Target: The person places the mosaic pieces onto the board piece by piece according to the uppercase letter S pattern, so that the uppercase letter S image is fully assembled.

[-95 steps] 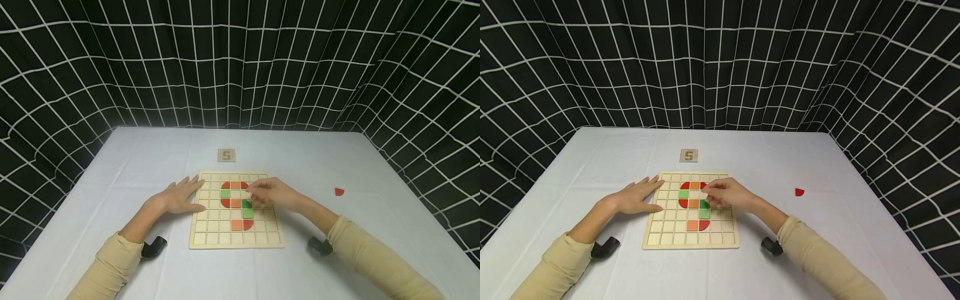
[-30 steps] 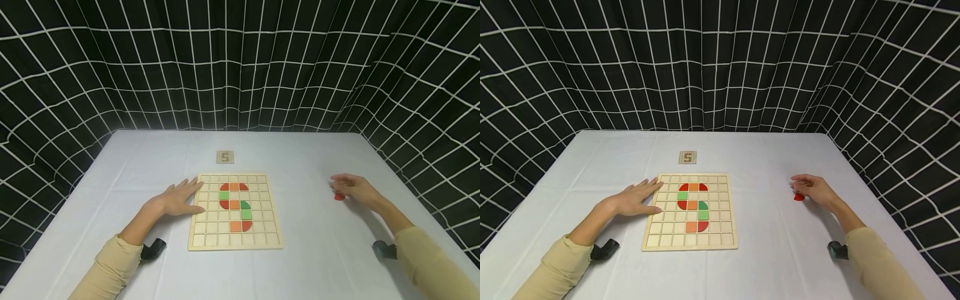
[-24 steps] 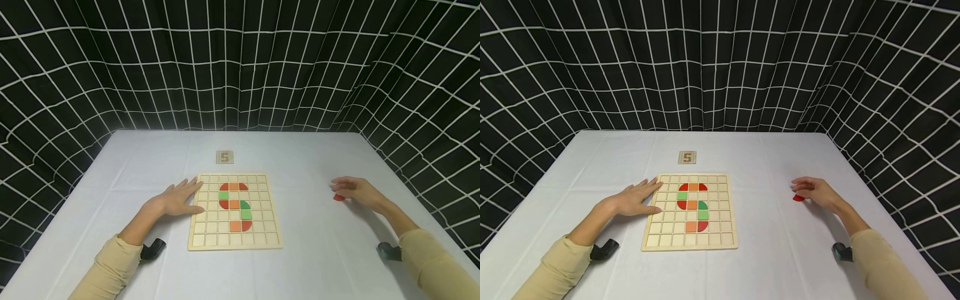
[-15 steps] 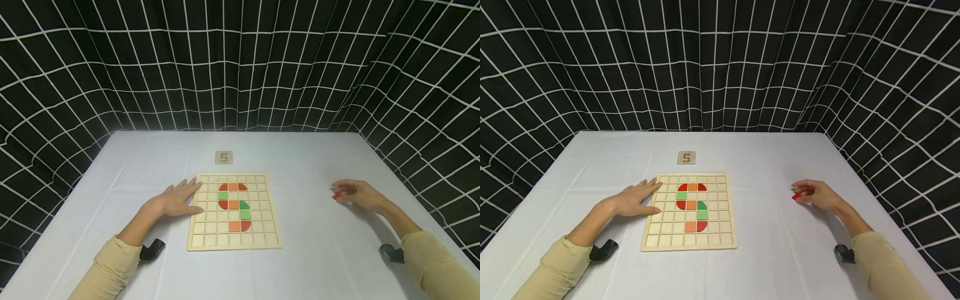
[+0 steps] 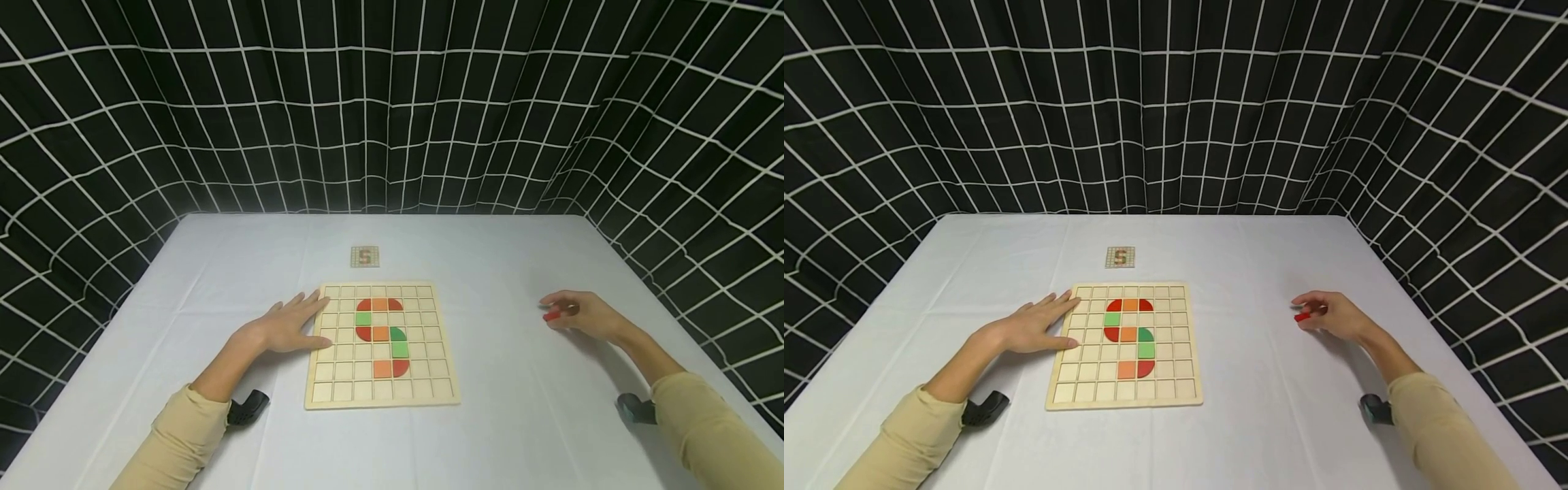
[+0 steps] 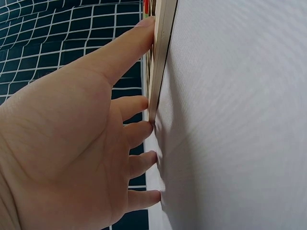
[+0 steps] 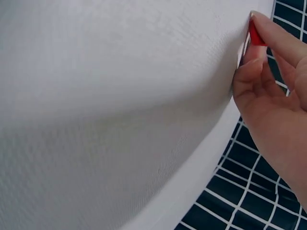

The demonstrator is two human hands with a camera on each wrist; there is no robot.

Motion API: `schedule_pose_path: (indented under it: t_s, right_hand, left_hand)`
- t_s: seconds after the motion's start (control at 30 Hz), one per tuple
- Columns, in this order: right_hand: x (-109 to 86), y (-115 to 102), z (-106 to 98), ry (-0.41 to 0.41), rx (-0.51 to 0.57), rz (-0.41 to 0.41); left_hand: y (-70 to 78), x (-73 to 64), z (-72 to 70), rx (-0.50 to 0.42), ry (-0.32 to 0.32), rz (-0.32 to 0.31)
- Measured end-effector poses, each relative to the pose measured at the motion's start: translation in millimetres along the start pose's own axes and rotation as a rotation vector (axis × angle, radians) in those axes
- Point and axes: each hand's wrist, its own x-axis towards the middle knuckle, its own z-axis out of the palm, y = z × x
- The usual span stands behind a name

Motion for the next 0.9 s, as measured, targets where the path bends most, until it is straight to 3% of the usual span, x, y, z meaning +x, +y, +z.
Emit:
schedule_pose_path:
  t_s: [0.2, 0.37, 0.5, 0.9]
  right_hand:
    - [2.7, -4.6, 0.9, 0.029, -0.057, 0.040]
    - [6.6, -16.6, 2.4, 0.016, -0.043, 0.102]
    - [11.9, -30.6, 5.3, -0.008, 0.008, 0.127]
    - [29.9, -72.0, 28.2, -0.083, 0.231, 0.100]
  left_hand:
    - [-1.0, 0.6, -0.1, 0.000, -0.002, -0.001]
    - [-2.1, 1.6, 0.4, -0.003, -0.002, -0.001]
    - [-2.8, 1.6, 0.3, 0.002, -0.003, 0.002]
    - [-0.5, 0.2, -0.7, -0.005, -0.009, -0.009]
